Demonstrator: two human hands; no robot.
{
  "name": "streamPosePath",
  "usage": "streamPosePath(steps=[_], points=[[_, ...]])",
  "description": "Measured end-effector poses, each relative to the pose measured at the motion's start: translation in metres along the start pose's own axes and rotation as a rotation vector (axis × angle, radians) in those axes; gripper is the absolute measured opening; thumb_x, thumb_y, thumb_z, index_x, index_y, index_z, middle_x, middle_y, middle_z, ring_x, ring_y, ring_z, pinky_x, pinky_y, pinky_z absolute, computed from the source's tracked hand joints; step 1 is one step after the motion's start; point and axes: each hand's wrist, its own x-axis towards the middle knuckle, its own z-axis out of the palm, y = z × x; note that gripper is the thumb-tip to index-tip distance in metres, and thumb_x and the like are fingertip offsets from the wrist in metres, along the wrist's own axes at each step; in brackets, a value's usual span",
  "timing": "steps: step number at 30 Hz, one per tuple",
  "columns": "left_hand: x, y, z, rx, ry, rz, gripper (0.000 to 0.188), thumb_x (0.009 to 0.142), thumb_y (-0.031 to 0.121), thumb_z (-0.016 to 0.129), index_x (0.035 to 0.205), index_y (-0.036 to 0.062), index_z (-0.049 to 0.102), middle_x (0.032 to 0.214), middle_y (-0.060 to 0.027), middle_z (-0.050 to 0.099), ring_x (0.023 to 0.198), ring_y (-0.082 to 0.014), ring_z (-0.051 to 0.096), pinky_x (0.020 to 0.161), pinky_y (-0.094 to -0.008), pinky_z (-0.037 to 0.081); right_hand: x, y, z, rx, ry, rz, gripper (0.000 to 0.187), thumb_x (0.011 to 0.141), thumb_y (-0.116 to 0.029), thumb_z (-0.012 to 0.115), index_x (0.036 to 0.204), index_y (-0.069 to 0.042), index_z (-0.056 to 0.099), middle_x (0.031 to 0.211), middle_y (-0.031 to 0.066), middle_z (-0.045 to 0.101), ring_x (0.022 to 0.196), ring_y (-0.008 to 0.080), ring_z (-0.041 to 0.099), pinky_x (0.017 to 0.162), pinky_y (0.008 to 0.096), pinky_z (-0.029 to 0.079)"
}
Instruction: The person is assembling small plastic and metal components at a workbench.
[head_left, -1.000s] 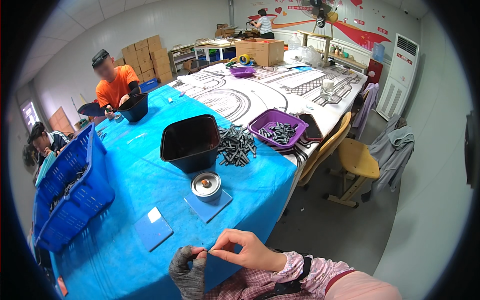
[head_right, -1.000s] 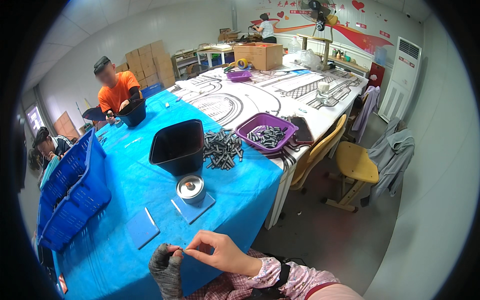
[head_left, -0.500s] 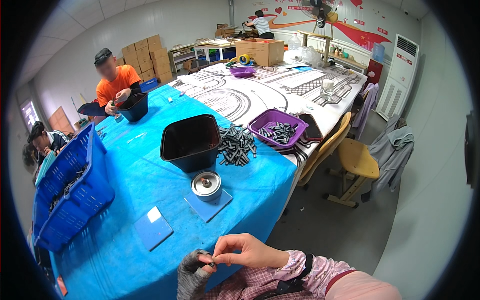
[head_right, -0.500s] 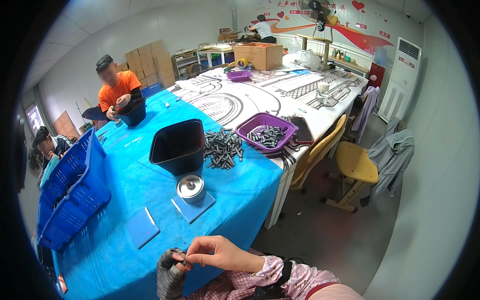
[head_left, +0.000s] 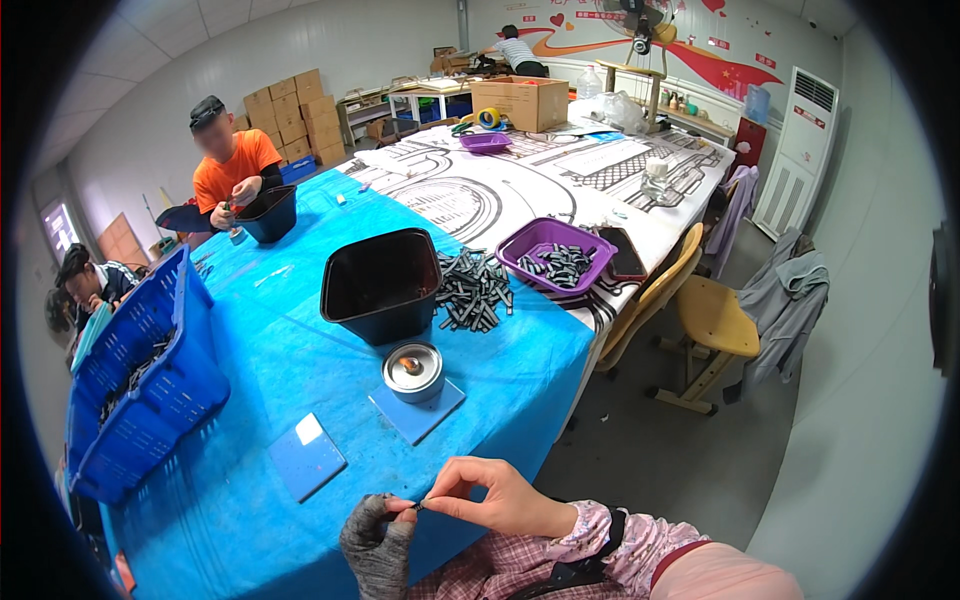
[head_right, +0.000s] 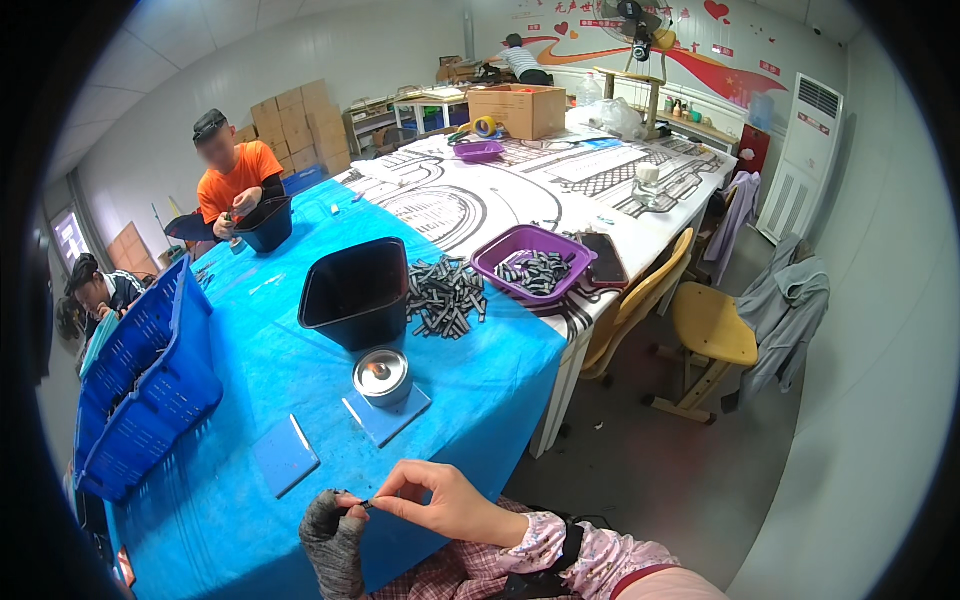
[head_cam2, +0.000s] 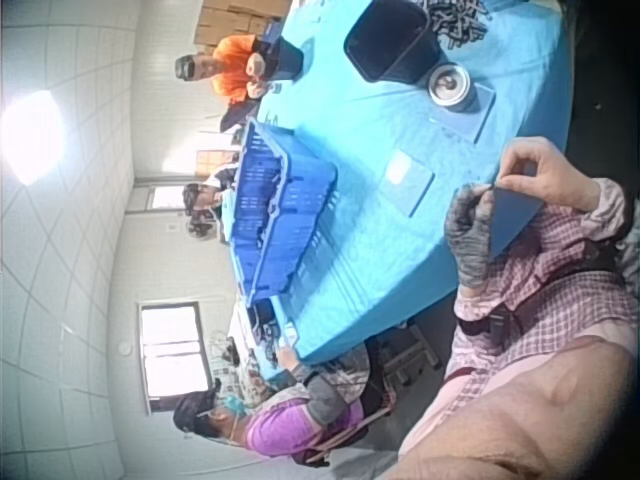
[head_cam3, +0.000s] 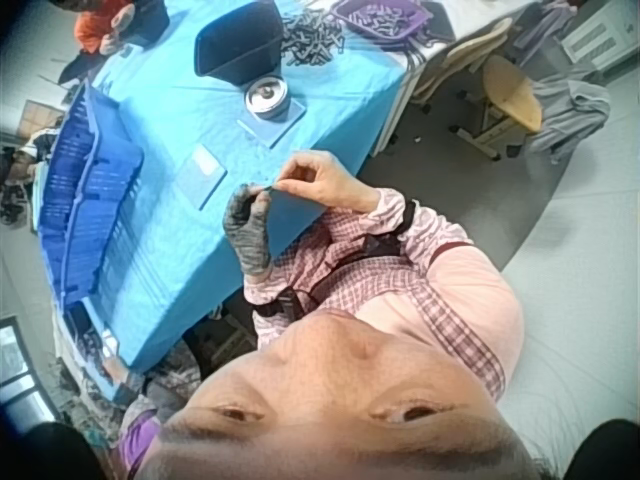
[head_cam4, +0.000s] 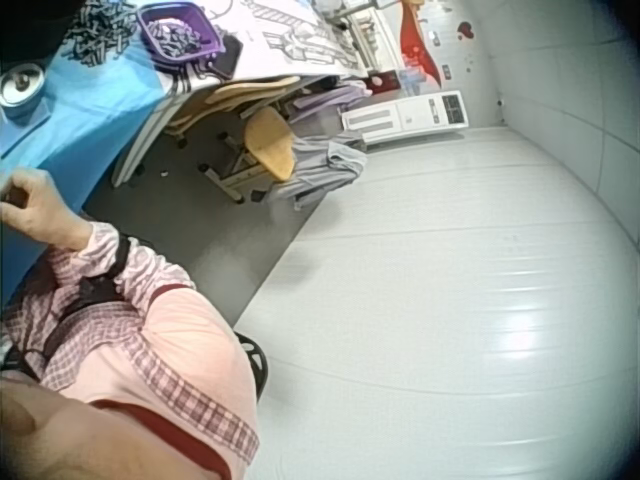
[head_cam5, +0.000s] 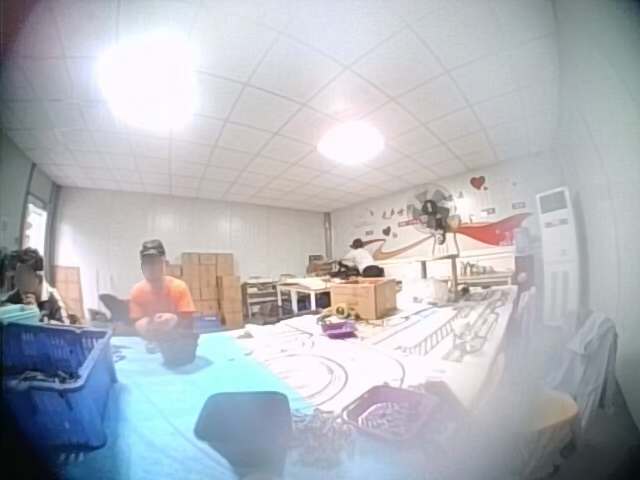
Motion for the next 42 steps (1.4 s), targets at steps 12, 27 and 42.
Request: streamPosePath(steps=[12,27,42], points=[[0.007,0.003,-0.002,0.086,-0.003,0.036,0.016,0.084,0.004,0.070,0.099,0.0021,0.065,0.093,-0.0012,0.064,0.086,-0.0115,0.059,0.079,-0.0254,0.047,0.004,0.009,0.000,0.197,-0.001,0.086,0.010,0.089,-0.011,0.066,0.095,-0.003,0.067,0.092,0.0023,0.061,0.079,0.0087,0.057,0.067,0.0224,0.046],[0.006,0.008,-0.005,-0.071,-0.157,-0.070,0.013,0.084,0.005,0.070,0.096,0.0038,0.066,0.091,-0.0005,0.063,0.081,-0.0095,0.056,0.073,-0.0233,0.045,0.008,0.010,-0.003,0.370,-0.139,0.107,0.009,0.091,-0.010,0.063,0.095,-0.002,0.062,0.096,0.0028,0.058,0.081,0.0087,0.053,0.071,0.0230,0.045],[0.047,-0.019,-0.040,0.088,-0.014,0.001,0.021,0.095,0.018,0.058,0.101,-0.0006,0.066,0.088,-0.0077,0.065,0.081,-0.0148,0.061,0.073,-0.0277,0.051,0.126,0.047,-0.071,-0.617,0.484,-0.455,0.012,0.083,-0.014,0.071,0.087,-0.004,0.065,0.098,0.0078,0.054,0.085,0.0183,0.055,0.070,0.0289,0.047]])
